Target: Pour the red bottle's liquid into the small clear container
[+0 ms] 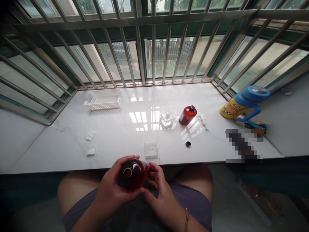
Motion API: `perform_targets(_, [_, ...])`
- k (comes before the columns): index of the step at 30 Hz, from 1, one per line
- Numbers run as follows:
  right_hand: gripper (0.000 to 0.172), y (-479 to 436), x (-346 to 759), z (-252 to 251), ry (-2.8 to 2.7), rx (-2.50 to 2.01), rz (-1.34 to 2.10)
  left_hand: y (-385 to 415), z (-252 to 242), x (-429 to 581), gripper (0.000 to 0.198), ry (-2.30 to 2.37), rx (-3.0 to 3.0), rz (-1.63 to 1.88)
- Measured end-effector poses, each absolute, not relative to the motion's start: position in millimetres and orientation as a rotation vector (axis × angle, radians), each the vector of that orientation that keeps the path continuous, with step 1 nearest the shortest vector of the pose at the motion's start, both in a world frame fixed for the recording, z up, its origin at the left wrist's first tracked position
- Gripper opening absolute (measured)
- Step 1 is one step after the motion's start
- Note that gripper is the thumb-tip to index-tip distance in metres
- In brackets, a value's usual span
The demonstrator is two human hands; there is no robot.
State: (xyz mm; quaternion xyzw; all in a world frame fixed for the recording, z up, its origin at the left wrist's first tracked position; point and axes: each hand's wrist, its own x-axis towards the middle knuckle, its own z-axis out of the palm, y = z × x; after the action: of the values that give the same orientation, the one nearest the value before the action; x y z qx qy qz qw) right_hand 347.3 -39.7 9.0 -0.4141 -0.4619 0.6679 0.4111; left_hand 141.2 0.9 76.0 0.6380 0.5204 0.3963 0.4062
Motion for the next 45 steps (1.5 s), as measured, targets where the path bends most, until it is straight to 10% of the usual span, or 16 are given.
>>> perform_targets(10, [0.070, -40.8, 355.7, 3.6, -1.554, -1.183, 0.869, -14.9, 81.2, 187.4, 0.084, 1.269, 1.611, 0.967])
perform_targets(45, [0.091, -25.1, 380.0, 24.2, -1.800, -0.997, 1.069, -4.5, 63.9, 170.2, 0.088, 1.019, 1.493, 0.850])
